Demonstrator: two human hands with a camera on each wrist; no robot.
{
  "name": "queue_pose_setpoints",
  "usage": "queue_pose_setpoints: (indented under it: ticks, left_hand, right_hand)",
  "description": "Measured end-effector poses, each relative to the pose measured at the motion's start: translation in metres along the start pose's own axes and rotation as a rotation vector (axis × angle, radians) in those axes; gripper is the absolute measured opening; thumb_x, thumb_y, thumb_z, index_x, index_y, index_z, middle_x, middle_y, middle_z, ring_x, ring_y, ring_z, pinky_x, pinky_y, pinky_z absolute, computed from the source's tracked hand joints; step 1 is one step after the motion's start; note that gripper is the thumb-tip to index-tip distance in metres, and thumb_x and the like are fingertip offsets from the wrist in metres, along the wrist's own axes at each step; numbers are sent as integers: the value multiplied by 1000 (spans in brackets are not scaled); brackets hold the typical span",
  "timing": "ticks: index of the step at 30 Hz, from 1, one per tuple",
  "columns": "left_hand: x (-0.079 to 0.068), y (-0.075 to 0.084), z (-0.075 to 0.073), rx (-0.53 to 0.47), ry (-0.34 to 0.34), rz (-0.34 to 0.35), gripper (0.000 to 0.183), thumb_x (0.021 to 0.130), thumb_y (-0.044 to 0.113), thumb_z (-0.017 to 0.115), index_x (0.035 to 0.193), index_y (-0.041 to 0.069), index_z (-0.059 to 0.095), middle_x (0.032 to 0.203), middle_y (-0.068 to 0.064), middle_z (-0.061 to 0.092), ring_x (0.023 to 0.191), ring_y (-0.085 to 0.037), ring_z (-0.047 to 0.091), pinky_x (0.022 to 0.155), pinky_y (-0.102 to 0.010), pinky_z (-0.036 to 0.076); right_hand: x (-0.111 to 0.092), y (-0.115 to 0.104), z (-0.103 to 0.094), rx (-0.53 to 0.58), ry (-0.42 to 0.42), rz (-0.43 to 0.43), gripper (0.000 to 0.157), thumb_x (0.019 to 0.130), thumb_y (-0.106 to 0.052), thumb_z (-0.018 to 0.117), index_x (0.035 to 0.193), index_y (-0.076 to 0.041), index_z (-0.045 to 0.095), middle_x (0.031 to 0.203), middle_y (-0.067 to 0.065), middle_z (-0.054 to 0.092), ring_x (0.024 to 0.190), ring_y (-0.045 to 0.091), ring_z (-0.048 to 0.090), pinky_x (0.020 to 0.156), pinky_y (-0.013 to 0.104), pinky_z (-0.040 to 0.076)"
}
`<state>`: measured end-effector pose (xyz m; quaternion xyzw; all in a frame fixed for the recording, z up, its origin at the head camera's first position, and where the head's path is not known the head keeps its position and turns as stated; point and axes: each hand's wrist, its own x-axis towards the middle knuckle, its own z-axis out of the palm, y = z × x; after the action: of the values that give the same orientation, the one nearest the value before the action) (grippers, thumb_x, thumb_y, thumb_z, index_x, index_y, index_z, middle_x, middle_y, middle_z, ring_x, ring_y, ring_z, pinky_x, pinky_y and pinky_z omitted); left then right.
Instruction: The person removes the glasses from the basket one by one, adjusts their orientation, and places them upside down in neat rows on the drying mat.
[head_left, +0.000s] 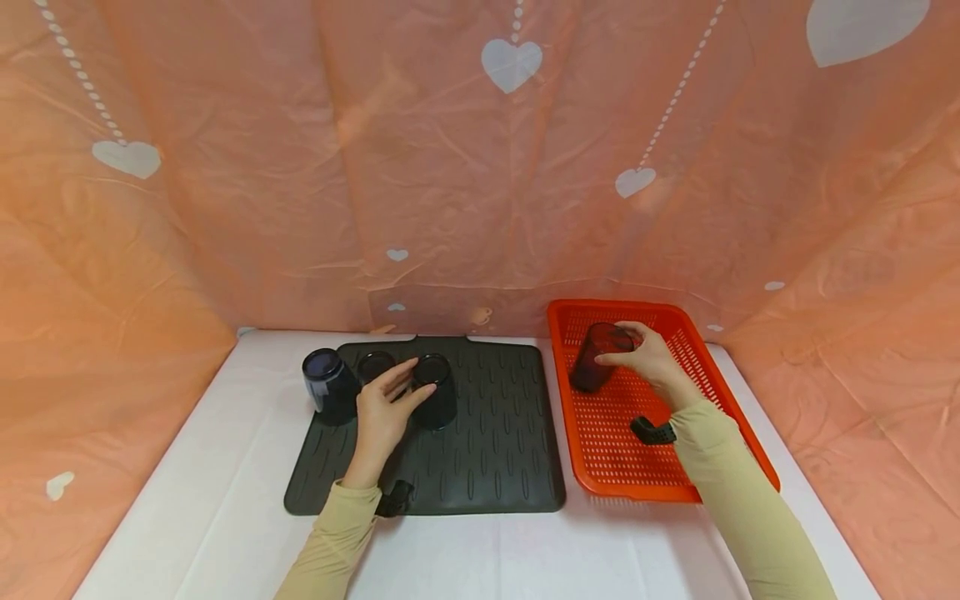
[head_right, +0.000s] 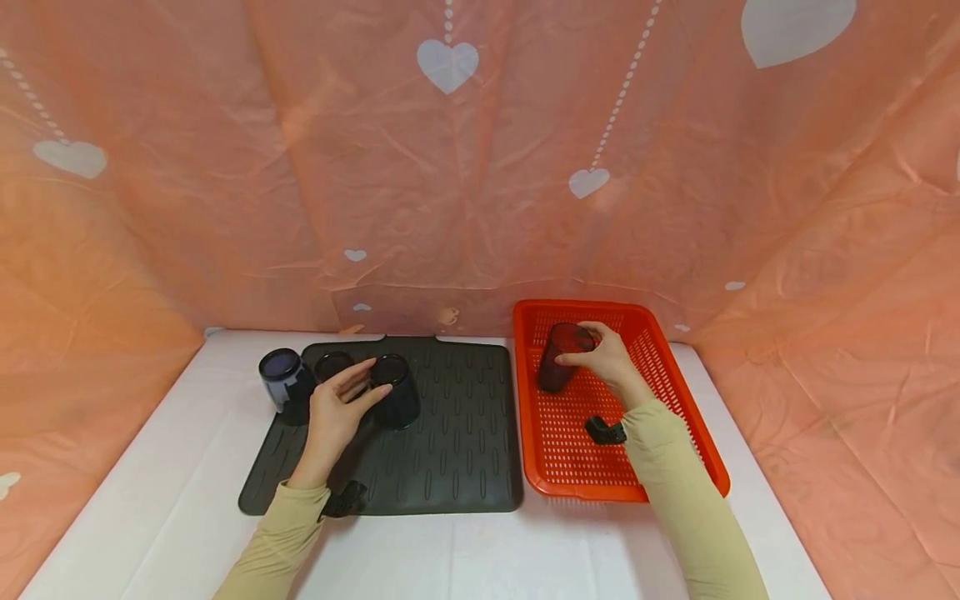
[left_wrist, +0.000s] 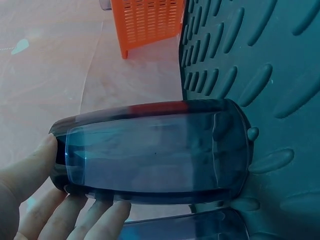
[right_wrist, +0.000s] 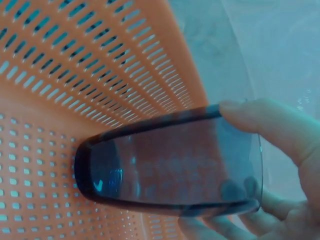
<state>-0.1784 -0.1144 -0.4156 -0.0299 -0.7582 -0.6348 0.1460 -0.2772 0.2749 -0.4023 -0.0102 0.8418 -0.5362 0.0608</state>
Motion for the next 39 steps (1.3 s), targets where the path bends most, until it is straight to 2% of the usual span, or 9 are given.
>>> queue_pose_setpoints:
  ticks: [6,11,14,20,29,33,39]
  left_hand:
    - [0,0,-1,6,-4,6,48,80,0,76,124,-7,60,125,-25,57,115,-40,55,92,-52,47]
    - [0,-1,-1,15,-6,18,47,80,0,76,124,-7,60,125,-25,57,115,-41,55,92,-51,47]
    - [1,-1,0,12,-7,19,47,80,0,76,124,-6,60,125,-25,57,115,-41,55,92,-51,47]
    - [1,-4,1,19,-1,18,47,80,-1,75,124,-7,60,125,-25,57,114,-41,55,91,-51,47]
    - [1,-4,0,24,-14,19,46,82,2,74,125,-7,59,126,-25,56,115,-41,54,92,-49,48]
    - [2,-3,0,26,-12,7,46,82,1,74,125,-7,59,126,-26,56,115,-41,54,92,-48,48]
    - [2,-2,0,33,-6,-4,46,82,3,74,125,-6,59,126,-25,56,115,-41,54,92,-48,48]
  right_hand:
    - [-11,-3,-6,78,40,-6,82,81,-17,78,146,-1,30,148,20,30,131,36,32,101,45,36]
    - [-18,-7,-13,84,59,-6,83,82,-20,78,146,-3,30,149,16,29,128,33,35,87,26,43]
    - [-22,-10,-16,102,65,-1,82,82,-21,79,146,-3,30,149,16,29,128,33,36,81,21,45]
    - [-27,-15,-19,129,73,1,83,82,-22,79,146,-4,31,148,16,32,127,31,36,81,21,46]
    - [-34,-25,-20,208,85,-28,80,82,-16,78,146,-9,32,148,12,31,125,27,38,76,19,49]
    - [-39,-32,-20,244,91,-46,75,81,-15,79,143,-10,37,143,9,37,120,26,43,76,19,49]
    - [-42,-41,-18,269,106,-87,75,79,-13,81,141,-9,39,140,8,39,109,17,51,75,18,50]
